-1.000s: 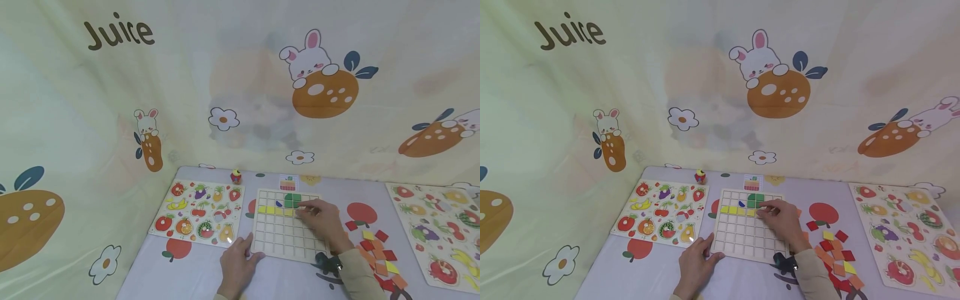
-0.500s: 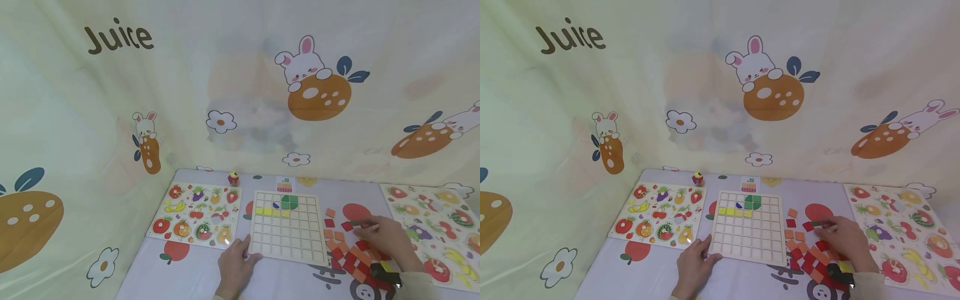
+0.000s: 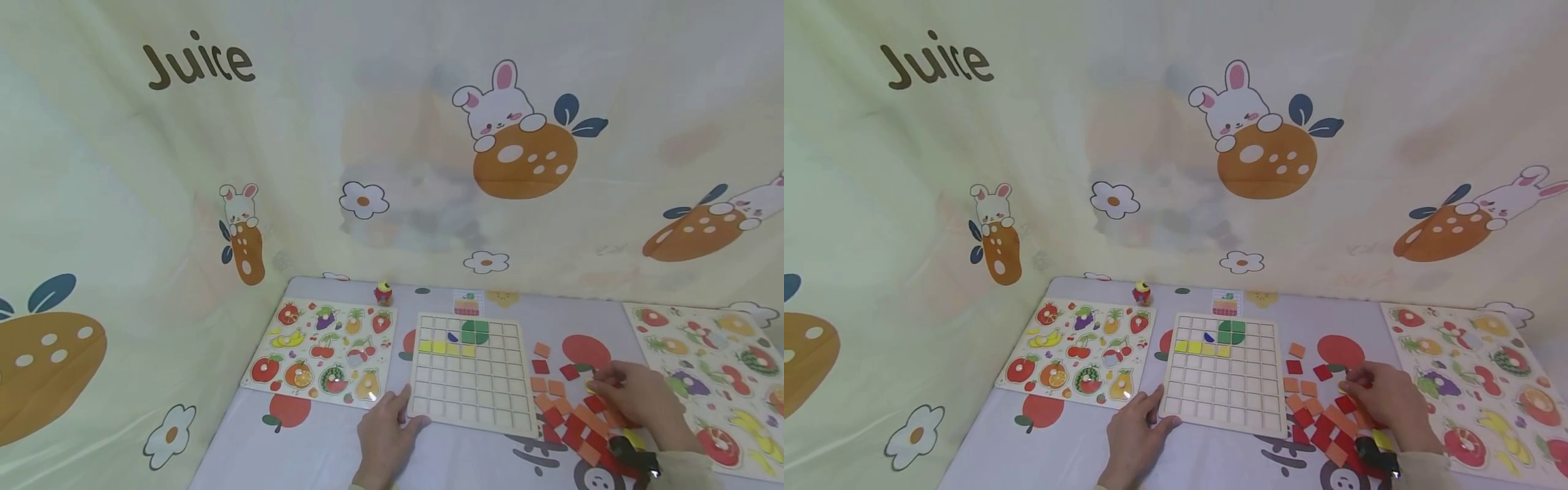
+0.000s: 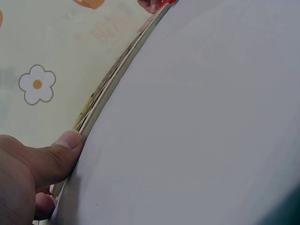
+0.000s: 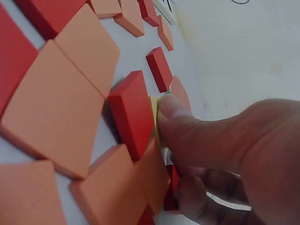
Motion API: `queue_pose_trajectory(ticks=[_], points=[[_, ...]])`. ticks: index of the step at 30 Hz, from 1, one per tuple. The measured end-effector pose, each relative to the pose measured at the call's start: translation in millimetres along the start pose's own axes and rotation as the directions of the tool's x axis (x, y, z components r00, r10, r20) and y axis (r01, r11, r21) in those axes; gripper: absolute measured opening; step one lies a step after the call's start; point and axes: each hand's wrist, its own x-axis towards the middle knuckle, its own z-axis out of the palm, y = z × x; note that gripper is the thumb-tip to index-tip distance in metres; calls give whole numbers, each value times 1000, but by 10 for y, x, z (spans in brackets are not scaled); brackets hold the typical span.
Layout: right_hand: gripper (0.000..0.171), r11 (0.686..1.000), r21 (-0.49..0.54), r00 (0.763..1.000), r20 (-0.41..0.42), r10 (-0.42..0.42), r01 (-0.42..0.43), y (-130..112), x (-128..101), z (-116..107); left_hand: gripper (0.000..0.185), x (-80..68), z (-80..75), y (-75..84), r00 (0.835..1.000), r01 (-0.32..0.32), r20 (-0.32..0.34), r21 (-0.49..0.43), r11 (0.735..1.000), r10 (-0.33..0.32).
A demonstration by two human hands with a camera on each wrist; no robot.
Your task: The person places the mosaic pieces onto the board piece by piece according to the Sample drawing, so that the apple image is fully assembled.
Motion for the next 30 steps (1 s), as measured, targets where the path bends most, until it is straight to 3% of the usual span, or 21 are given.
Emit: queue_pose_trajectory(ticks=[6,12,17,21,26,30], points=[[50,999,-6,999,-28,-43,43,17,17,37,70,0,4,10,1000,2,-1,-1,1000,-2],[63,999,24,999,-13,-39,39,24,-2,31,70,7,11,3,1000,-3,8,-7,1000,3],[63,998,36,999,-9,-54,54,2,12,32,70,14,8,-14,1000,-5,7,-12,1000,5],[59,994,30,990,-96,-105,109,-44,46,103,70,9,-1,-8,1000,-6,5,-14,1000,6],[45,975,64,937,-298,-183,211,-143,81,276,70,1,-2,5,1000,1,10,-14,1000,0],[44,958,162,903,-402,-153,235,-286,132,375,69,-4,1,-1,1000,-7,5,-9,1000,7]])
